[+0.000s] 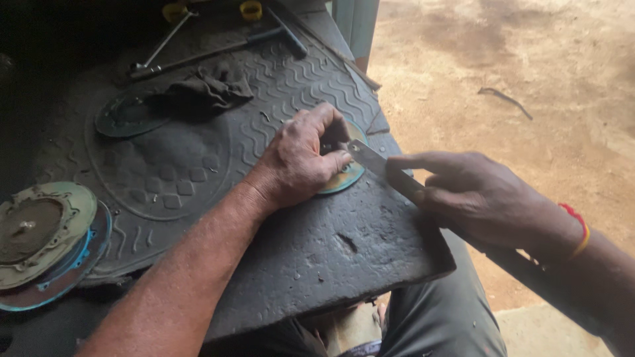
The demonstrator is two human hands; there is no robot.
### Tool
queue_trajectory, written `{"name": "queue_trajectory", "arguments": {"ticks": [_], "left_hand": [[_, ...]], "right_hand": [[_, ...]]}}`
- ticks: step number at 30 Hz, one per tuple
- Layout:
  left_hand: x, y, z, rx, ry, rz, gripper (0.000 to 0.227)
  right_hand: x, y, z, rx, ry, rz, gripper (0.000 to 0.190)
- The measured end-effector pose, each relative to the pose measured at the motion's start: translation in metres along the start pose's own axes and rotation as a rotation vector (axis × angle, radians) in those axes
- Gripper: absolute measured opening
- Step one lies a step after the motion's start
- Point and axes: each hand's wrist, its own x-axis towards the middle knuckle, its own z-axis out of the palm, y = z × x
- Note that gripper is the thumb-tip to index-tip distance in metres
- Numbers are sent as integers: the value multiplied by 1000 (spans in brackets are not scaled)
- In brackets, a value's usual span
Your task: The person holds a circular metal part on a workbench and uses a metal file to smooth its edges. The person rotates the part and files different sections repeatedly.
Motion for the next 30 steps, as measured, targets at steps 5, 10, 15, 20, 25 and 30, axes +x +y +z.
{"name": "queue_trajectory", "arguments": {"ticks": [5,10,15,20,25,30], "left_hand": [[2,4,0,-53,9,9,22],[2,5,4,-70,3,-26,21],[1,5,0,-62,18,10,20],[1,4,0,-64,17,-28,22],[1,3,2,-82,18,-48,20],[1,3,-3,-69,24,-22,22]], "right_hand": [[-4,-5,0,-174,19,56,53],[-8,-3,8,-201,102,-88,52],[-7,-5,13,-256,110,-24,50],[-11,-1,19,-164,140,-208,45],[-14,-4,25,-275,253,-298,40],[-13,-13,21,-283,144,-27,47]]}}
